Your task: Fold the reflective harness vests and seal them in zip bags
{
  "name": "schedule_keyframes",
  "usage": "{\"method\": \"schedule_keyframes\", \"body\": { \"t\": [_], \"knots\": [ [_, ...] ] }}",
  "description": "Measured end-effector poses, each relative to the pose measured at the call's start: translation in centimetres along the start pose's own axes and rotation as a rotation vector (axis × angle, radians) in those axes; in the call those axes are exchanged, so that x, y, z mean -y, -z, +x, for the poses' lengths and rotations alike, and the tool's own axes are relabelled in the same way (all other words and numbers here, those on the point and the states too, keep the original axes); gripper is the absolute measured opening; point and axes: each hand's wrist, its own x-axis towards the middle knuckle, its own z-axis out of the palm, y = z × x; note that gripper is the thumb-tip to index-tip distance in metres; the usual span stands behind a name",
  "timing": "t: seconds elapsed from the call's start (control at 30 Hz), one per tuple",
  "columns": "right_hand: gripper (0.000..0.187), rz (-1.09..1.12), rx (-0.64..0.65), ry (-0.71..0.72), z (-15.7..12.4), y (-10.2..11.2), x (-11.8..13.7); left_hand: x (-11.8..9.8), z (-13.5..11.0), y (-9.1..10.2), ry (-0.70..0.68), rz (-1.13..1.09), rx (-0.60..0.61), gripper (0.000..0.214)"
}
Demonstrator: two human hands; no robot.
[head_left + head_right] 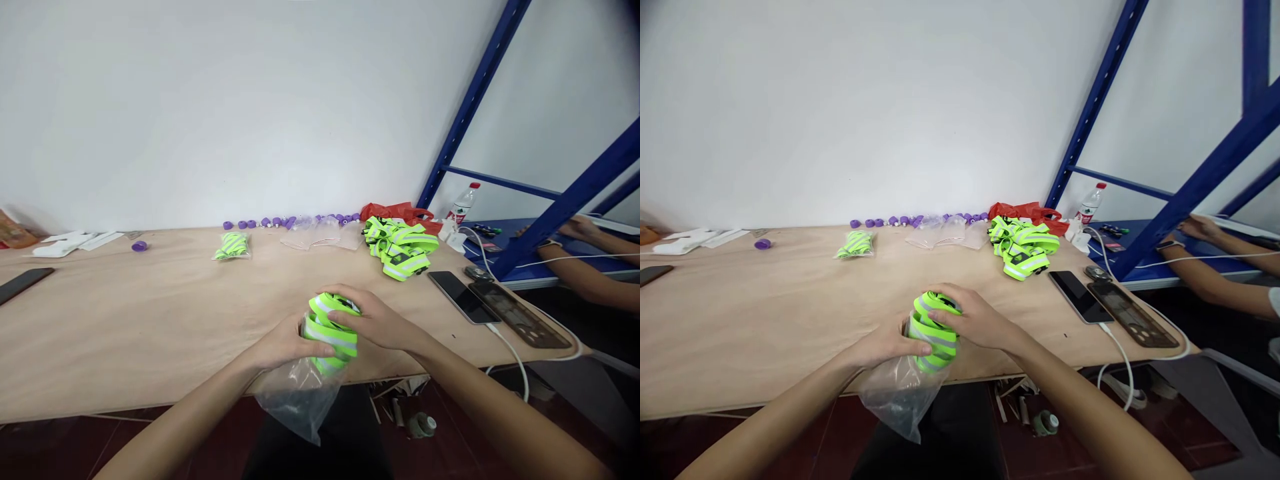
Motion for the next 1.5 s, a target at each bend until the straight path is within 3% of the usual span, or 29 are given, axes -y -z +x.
{"method": "schedule_keyframes", "body": {
  "t": [0.07, 0.13, 0.2, 0.27, 0.4, 0.6, 0.87, 1.07, 1.2, 1.3, 1.43, 1.5],
  "knots": [
    [0.040, 0.032, -0.034, -0.010, 0.2, -0.4, -0.5, 0.2, -0.4, 0.0, 0.021, -0.043, 0.098, 0.052],
    [0.046, 0.066, -0.112, -0.029, 0.3, -0.8, -1.0, 0.3, -0.7, -0.1, 0.035, -0.078, 0.118, 0.065],
    [0.043, 0.065, -0.153, -0.032, 0.2, -1.2, -1.2, 0.5, -1.0, -0.3, 0.033, -0.092, 0.048, 0.072],
    [0.039, 0.052, -0.098, -0.013, 0.0, -1.2, -1.1, 0.6, -1.0, -0.6, 0.022, -0.092, -0.061, 0.066],
    [0.056, 0.013, 0.025, 0.059, -0.6, -0.4, -0.5, 0.7, -0.7, -0.7, -0.030, -0.065, -0.229, 0.053],
    [0.068, -0.120, 0.111, 0.053, -1.1, 0.3, 0.5, 0.9, -0.6, -0.9, -0.093, -0.005, -0.386, 0.062],
    [0.051, 0.000, -0.074, 0.076, -1.3, -0.7, 0.0, 0.6, -0.9, -0.8, -0.162, -0.022, -0.356, 0.062],
    [0.033, -0.229, -0.115, 0.274, -0.3, 0.3, -0.3, -1.2, 0.3, -0.4, -0.193, 0.014, -0.355, 0.072],
    [0.033, -0.389, -0.023, 0.371, 0.4, 1.6, 1.1, -3.2, 1.5, -0.6, -0.275, 0.048, -0.325, 0.076],
    [0.026, -0.431, 0.012, 0.344, 0.5, 2.0, 1.6, -3.1, 1.9, -0.8, -0.316, 0.065, -0.333, 0.074],
    [0.022, -0.311, -0.105, 0.232, 0.0, 2.0, 1.1, -1.9, 1.8, -0.7, -0.353, -0.009, -0.358, 0.069],
    [0.024, -0.282, -0.048, 0.217, -0.2, 1.8, 0.8, -1.5, 1.7, -0.6, -0.369, -0.030, -0.394, 0.067]
  ]
}}
